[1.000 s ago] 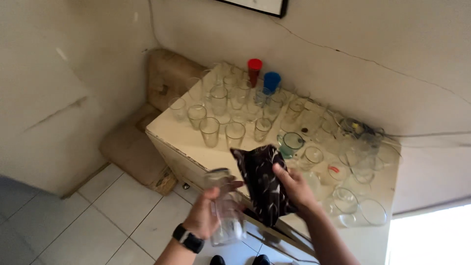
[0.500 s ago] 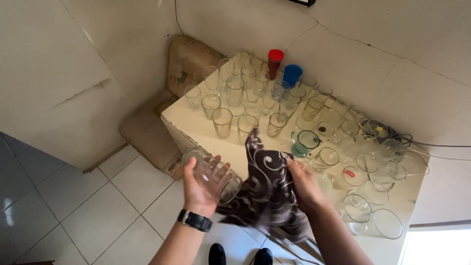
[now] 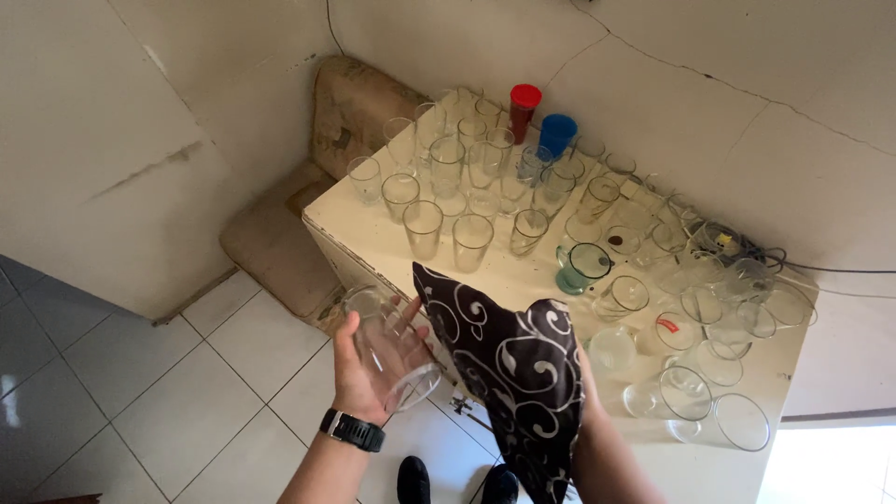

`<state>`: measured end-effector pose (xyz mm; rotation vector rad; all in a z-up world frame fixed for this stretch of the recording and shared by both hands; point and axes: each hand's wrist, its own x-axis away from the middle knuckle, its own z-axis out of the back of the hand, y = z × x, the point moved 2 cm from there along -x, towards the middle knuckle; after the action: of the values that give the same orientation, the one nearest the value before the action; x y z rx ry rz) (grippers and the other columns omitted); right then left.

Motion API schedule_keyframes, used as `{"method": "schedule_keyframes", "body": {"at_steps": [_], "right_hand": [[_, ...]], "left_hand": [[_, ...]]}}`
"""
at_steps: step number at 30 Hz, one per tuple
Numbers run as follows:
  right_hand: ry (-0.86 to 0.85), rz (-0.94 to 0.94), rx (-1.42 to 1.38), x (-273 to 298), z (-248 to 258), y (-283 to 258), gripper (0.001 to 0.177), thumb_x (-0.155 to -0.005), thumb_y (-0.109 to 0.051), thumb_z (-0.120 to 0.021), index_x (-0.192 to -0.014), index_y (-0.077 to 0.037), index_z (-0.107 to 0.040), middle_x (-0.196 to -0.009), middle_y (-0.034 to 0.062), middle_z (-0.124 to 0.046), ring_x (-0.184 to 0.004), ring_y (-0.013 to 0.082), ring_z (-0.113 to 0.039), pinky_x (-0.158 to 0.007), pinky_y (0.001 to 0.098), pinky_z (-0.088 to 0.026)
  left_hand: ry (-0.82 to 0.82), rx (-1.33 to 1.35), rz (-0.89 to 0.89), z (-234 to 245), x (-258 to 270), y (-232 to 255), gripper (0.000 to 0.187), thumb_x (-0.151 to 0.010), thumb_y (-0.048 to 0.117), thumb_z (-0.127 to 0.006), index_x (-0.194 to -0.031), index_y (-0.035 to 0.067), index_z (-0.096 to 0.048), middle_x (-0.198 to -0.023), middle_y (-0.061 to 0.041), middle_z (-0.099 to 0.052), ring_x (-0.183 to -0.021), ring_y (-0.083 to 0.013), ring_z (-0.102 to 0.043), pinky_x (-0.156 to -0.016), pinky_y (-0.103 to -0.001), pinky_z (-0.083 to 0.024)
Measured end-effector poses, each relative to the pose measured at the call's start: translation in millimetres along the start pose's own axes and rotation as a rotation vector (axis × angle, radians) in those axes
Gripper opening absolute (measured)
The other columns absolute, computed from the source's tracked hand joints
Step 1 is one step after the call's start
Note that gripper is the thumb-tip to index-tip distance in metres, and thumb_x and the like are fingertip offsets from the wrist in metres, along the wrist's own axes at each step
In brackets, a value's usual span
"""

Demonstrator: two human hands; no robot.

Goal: The person retrieves a cloth from a cabinet and proceeds to wipe a series of glasses one by one. They handle each glass individually, cleaning the surfaces with the cloth before placing them back on the table.

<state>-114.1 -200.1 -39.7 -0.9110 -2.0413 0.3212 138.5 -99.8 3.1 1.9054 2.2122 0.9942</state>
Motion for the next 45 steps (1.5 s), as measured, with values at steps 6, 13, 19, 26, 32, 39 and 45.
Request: {"method": "schedule_keyframes", "body": {"at_steps": [6,13,19,26,32,39,45], "right_hand": [[-0.050,-0.001,-0.033,35,-62,17,0.042,-0.095,-0.049,-0.054,-0.101,-0.011,-0.069,-0.090,0.0068,-0.071,-0.076,0.0208,-0.067,-0.066,0.0352,-0.056],[-0.145,0.136,-0.099,32,-58,-1,0.042,-0.098,-0.051,-0.049,-0.102,-0.013,-0.066,-0.091,0.0061,-0.066,-0.081,0.0218,-0.063,-0.071,0.0355,-0.054],[-0.467,-0.070,0.124,-18,-16,11,0.070,-0.097,-0.074,-0.046,-0.115,-0.009,-0.063,-0.098,0.0085,-0.063,-0.089,0.0220,-0.059,-0.079,0.0368,-0.054],[-0.225,-0.419,0.418,-59,-1,93,0.077,-0.090,-0.071,-0.042,-0.125,-0.008,-0.068,-0.107,0.0129,-0.073,-0.093,0.0243,-0.069,-0.086,0.0407,-0.056],[-0.170,-0.085,0.899,-78,4,74,0.040,-0.097,-0.037,-0.065,-0.125,-0.009,-0.062,-0.112,0.0043,-0.079,-0.101,0.0138,-0.075,-0.096,0.0311,-0.057],[-0.097,0.550,1.190,-37,-39,46,0.023,-0.099,-0.023,-0.065,-0.104,-0.004,-0.075,-0.107,0.0095,-0.070,-0.095,0.0122,-0.061,-0.086,0.0291,-0.050],[-0.184,0.431,0.625,-29,-61,62,0.035,-0.104,-0.025,-0.053,-0.129,-0.005,-0.065,-0.126,0.0099,-0.069,-0.114,0.0156,-0.059,-0.102,0.0309,-0.046]], "left_hand": [[-0.143,-0.233,0.087,13,-6,2,0.073,-0.076,0.052,-0.070,-0.136,0.012,-0.056,-0.117,-0.013,-0.069,-0.090,-0.0289,-0.073,-0.079,-0.046,-0.058],[-0.087,-0.461,0.087,20,-21,22,0.059,-0.074,0.038,-0.080,-0.122,0.010,-0.058,-0.102,-0.003,-0.066,-0.086,-0.0232,-0.070,-0.072,-0.043,-0.062],[-0.385,-0.568,0.201,-5,-21,47,0.065,-0.073,0.039,-0.083,-0.123,0.006,-0.057,-0.096,-0.008,-0.068,-0.082,-0.0198,-0.073,-0.075,-0.037,-0.064],[-0.690,-0.675,0.174,-34,-6,50,0.076,-0.076,0.038,-0.088,-0.132,0.002,-0.051,-0.105,-0.015,-0.063,-0.085,-0.0215,-0.069,-0.073,-0.035,-0.063],[-0.589,-0.812,0.197,-11,19,64,0.076,-0.073,0.035,-0.084,-0.133,0.002,-0.053,-0.121,-0.019,-0.060,-0.086,-0.0199,-0.070,-0.073,-0.034,-0.066],[-0.288,-0.941,0.405,20,43,68,0.081,-0.065,0.032,-0.081,-0.137,0.009,-0.051,-0.110,-0.012,-0.065,-0.077,-0.0191,-0.074,-0.063,-0.032,-0.064],[-0.336,-0.884,0.435,18,53,55,0.082,-0.069,0.032,-0.079,-0.140,0.007,-0.048,-0.109,-0.009,-0.066,-0.079,-0.0175,-0.072,-0.064,-0.029,-0.061]]}}
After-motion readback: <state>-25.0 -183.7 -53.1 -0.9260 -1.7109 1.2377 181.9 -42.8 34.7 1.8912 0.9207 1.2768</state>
